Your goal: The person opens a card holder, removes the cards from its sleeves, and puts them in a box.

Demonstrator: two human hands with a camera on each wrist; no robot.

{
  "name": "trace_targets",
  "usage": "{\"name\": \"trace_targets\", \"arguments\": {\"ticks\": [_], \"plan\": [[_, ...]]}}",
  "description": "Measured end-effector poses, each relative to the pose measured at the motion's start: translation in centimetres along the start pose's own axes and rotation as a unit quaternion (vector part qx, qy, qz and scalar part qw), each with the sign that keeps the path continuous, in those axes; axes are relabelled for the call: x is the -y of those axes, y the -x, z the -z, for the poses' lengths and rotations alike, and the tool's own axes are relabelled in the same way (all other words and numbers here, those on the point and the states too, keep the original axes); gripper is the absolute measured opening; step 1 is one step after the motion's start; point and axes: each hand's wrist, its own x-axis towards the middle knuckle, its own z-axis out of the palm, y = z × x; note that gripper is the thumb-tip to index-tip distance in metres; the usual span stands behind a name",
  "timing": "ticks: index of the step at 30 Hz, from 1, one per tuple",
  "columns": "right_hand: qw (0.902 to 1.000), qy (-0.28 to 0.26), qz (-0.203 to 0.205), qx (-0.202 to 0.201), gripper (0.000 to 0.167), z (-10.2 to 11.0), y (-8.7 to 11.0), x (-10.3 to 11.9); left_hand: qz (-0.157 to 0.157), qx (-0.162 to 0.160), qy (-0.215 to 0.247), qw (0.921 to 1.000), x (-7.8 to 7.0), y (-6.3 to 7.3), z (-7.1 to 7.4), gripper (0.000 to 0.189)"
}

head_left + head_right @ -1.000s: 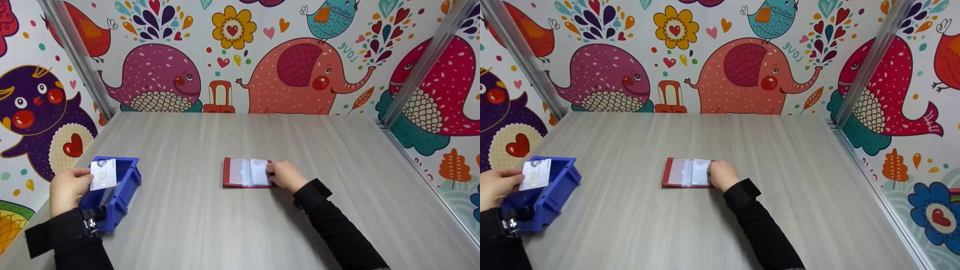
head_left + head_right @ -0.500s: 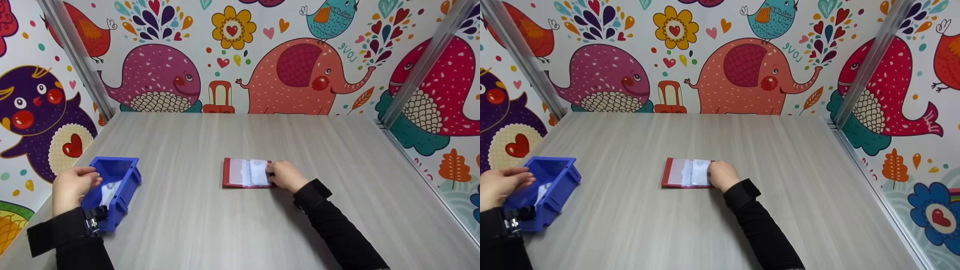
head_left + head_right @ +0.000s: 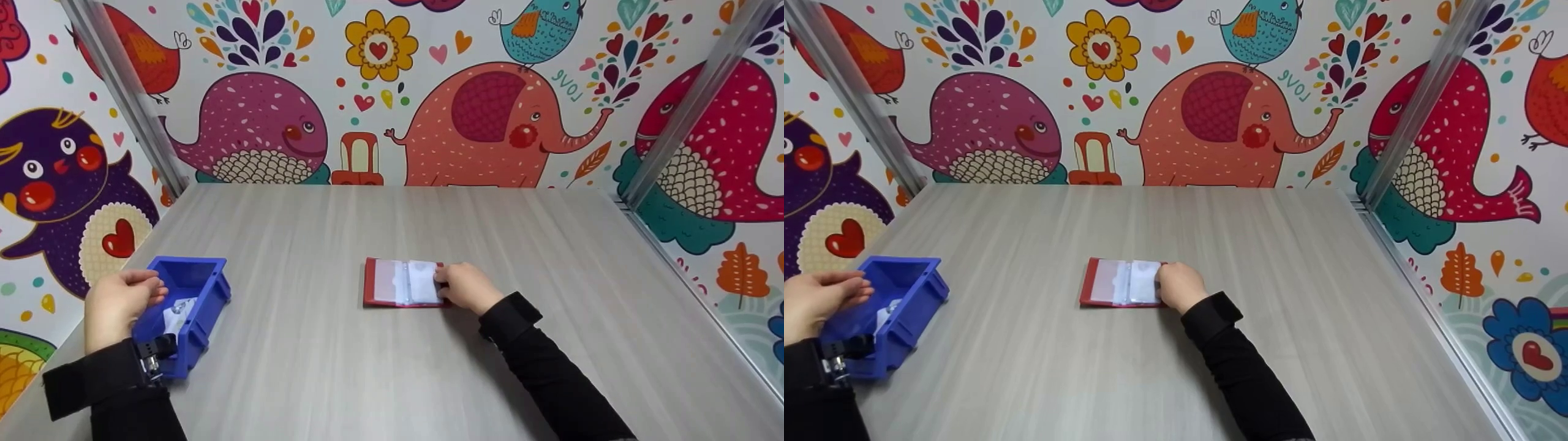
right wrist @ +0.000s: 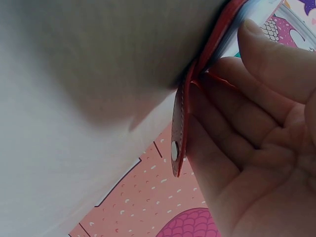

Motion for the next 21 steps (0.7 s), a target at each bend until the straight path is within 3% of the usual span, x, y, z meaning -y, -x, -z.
{"name": "trace_targets", "arguments": {"ticks": [7, 15, 21], "plan": [[0.9999, -0.006, -0.009, 0.001, 0.021, 0.1, 0.0, 0.1, -0.028, 0.000, 0.019, 0.9994, -1.1, 0.2, -0.5, 0.044], [0.9996, -0.014, -0.022, 0.010, 0.015, 0.2, 0.0, 0.2, -0.049, -0.007, -0.008, 0.9988, -2.5, 1.2, -0.8, 0.044], [0.9991, -0.025, -0.034, 0.006, 0.010, 0.2, 0.1, 0.3, -0.082, -0.023, -0.014, 0.9963, -3.2, 1.8, -0.9, 0.042]]}}
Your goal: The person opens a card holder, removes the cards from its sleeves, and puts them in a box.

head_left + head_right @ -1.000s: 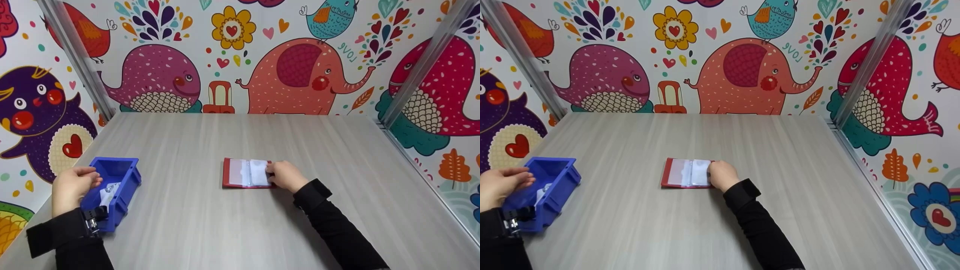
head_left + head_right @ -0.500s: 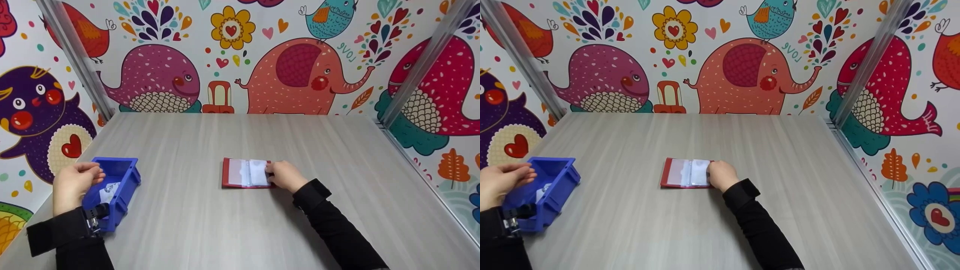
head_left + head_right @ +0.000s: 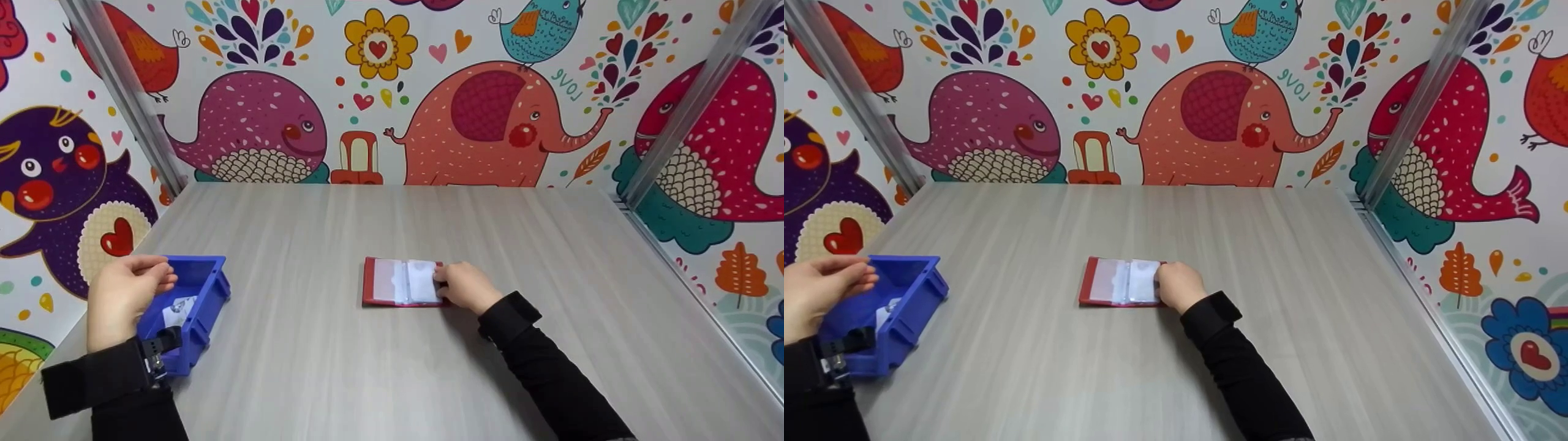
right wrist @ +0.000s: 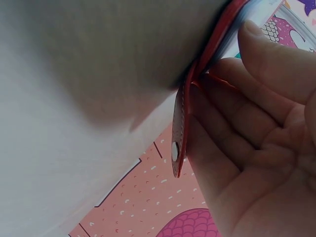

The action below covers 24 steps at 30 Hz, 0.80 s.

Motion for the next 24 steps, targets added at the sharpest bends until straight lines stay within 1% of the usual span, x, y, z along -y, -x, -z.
{"name": "trace_targets", "arguments": {"ticks": [6, 10, 13, 16, 21, 24], "plan": [[0.9999, 0.011, 0.010, -0.005, 0.011, -0.1, 0.0, -0.1, -0.018, -0.013, 0.002, 0.9997, -1.1, 0.4, -0.6, 0.042], [0.9998, 0.014, 0.011, -0.003, 0.020, -0.1, -0.1, -0.2, -0.041, -0.014, 0.026, 0.9987, -1.8, 0.3, -1.6, 0.039], [0.9998, 0.015, 0.014, -0.002, 0.023, -0.1, -0.1, -0.3, -0.058, -0.012, 0.038, 0.9975, -2.3, 0.1, -2.8, 0.036], [0.9998, 0.013, 0.017, -0.001, 0.021, -0.1, -0.2, -0.3, -0.076, -0.015, 0.037, 0.9963, -2.7, -0.2, -4.2, 0.033], [0.9999, 0.007, 0.014, 0.000, 0.015, -0.1, -0.1, -0.2, -0.095, -0.027, 0.033, 0.9946, -3.5, -0.5, -6.6, 0.030], [0.9998, 0.008, 0.016, -0.002, 0.017, -0.1, -0.1, -0.2, -0.102, -0.034, 0.050, 0.9929, -4.0, -0.5, -7.8, 0.028]]}}
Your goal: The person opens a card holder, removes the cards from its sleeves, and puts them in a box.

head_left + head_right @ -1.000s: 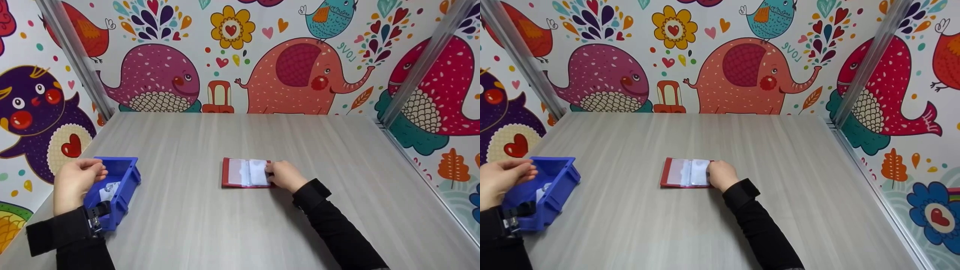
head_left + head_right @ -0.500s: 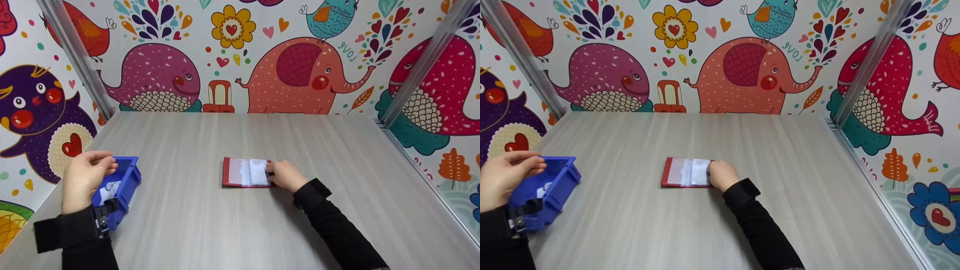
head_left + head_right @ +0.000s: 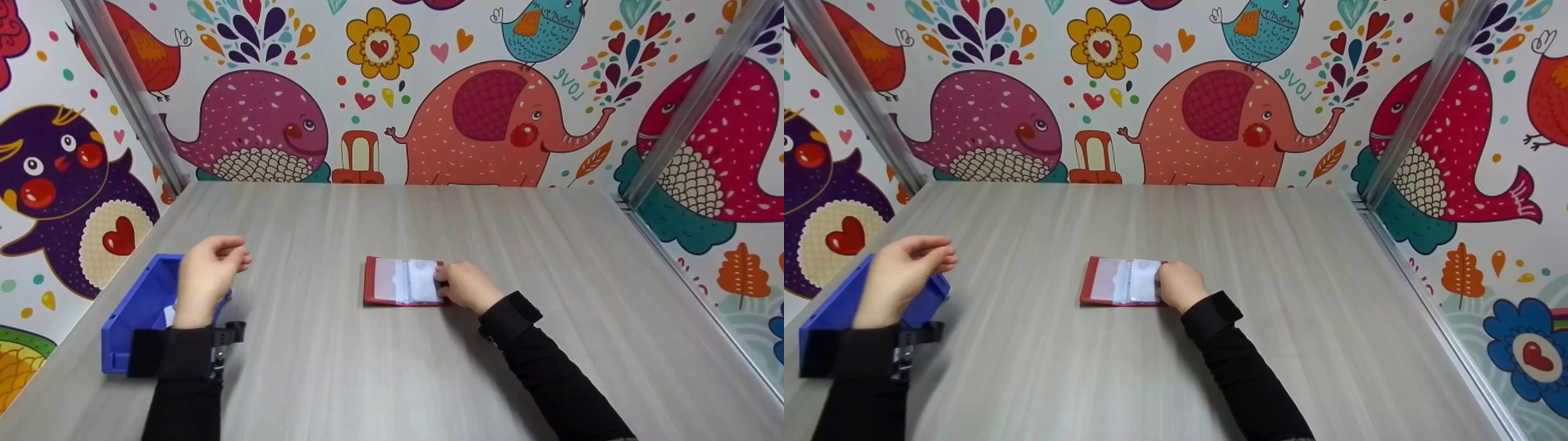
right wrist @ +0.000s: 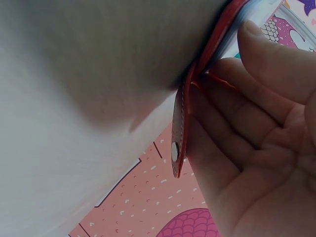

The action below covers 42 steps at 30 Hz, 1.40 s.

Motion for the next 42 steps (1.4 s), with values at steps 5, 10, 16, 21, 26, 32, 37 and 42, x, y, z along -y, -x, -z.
{"name": "trace_targets", "arguments": {"ticks": [5, 10, 16, 21, 26, 32, 37, 42], "plan": [[0.9999, 0.004, 0.008, -0.004, 0.021, 0.0, 0.0, 0.0, -0.007, -0.006, 0.029, 0.9995, -0.5, -0.1, -1.8, 0.024], [0.9999, 0.005, 0.008, -0.006, 0.017, 0.0, -0.1, 0.0, -0.010, 0.006, 0.043, 0.9990, -0.6, -0.2, -3.7, 0.022], [1.0000, 0.008, 0.002, 0.000, 0.010, 0.1, -0.1, 0.0, -0.026, 0.021, 0.023, 0.9992, -0.8, -0.2, -6.2, 0.021], [1.0000, 0.008, 0.002, 0.001, 0.013, 0.0, -0.1, 0.0, -0.035, 0.031, 0.013, 0.9988, -1.1, -0.2, -8.1, 0.020], [1.0000, 0.005, 0.000, -0.002, 0.017, -0.1, -0.1, -0.1, -0.047, 0.041, 0.003, 0.9980, -1.5, -0.1, -9.9, 0.019], [1.0000, 0.004, 0.002, -0.006, 0.018, -0.1, -0.1, 0.0, -0.052, 0.073, -0.016, 0.9959, -2.2, 0.0, -12.0, 0.020], [0.9999, 0.004, -0.011, -0.003, 0.014, -0.1, -0.1, 0.1, -0.067, 0.092, -0.025, 0.9932, -2.8, 0.4, -13.5, 0.018], [0.9998, 0.000, -0.020, 0.001, 0.014, -0.1, -0.1, 0.1, -0.079, 0.106, -0.045, 0.9902, -3.0, 0.6, -14.8, 0.017]]}}
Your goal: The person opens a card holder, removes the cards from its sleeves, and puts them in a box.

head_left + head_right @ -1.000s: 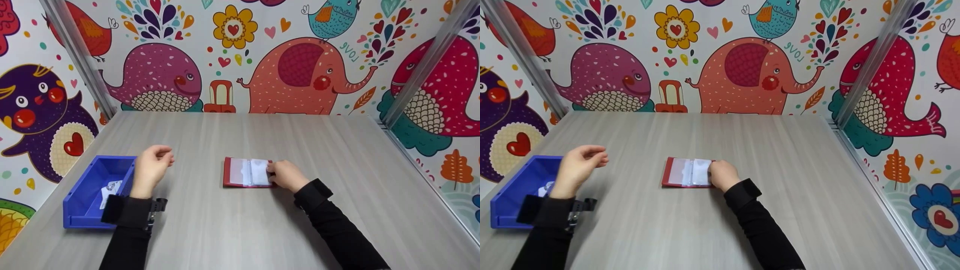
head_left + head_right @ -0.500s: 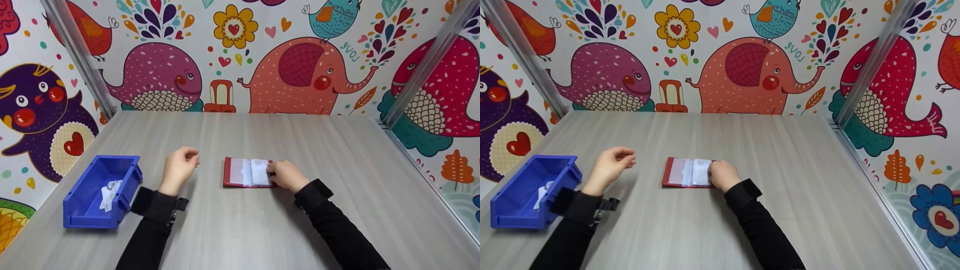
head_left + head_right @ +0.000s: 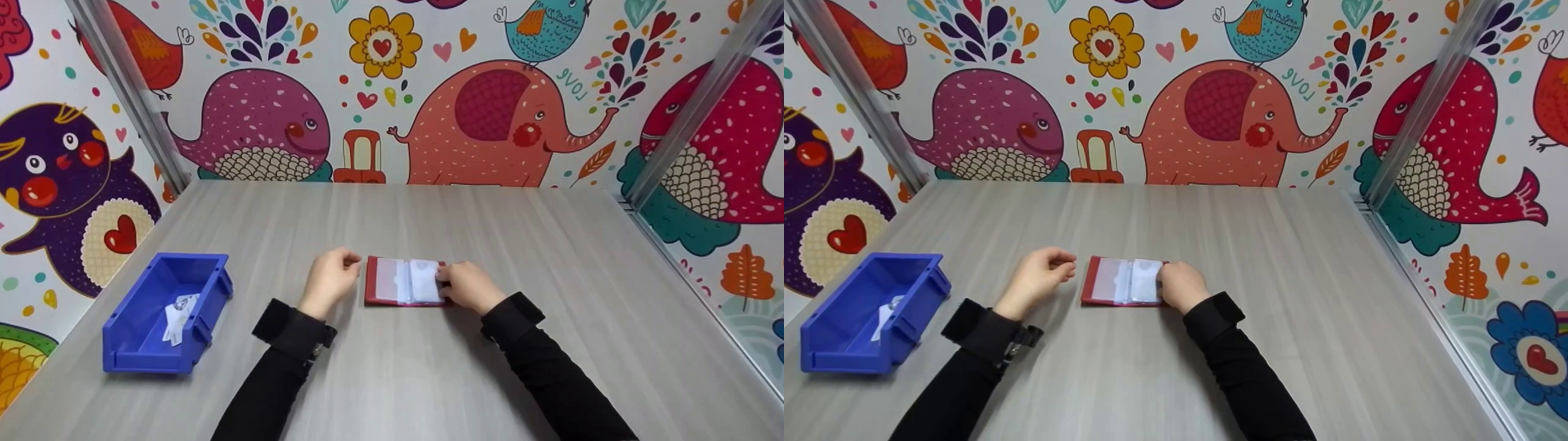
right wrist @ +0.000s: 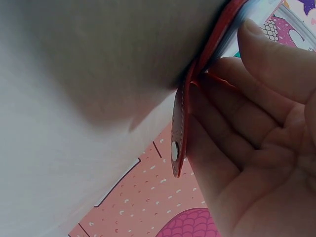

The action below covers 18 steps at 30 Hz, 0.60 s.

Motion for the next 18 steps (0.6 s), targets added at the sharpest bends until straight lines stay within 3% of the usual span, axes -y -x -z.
{"name": "trace_targets", "arguments": {"ticks": [8, 18], "plan": [[1.0000, -0.004, -0.003, 0.001, 0.014, 0.0, 0.0, 0.0, -0.005, 0.029, -0.036, 0.9989, -0.4, -0.2, -1.9, 0.014], [0.9998, 0.002, 0.020, -0.004, 0.019, 0.0, 0.0, -0.2, -0.019, 0.030, -0.089, 0.9954, -0.3, -0.2, -3.0, 0.015]]}}
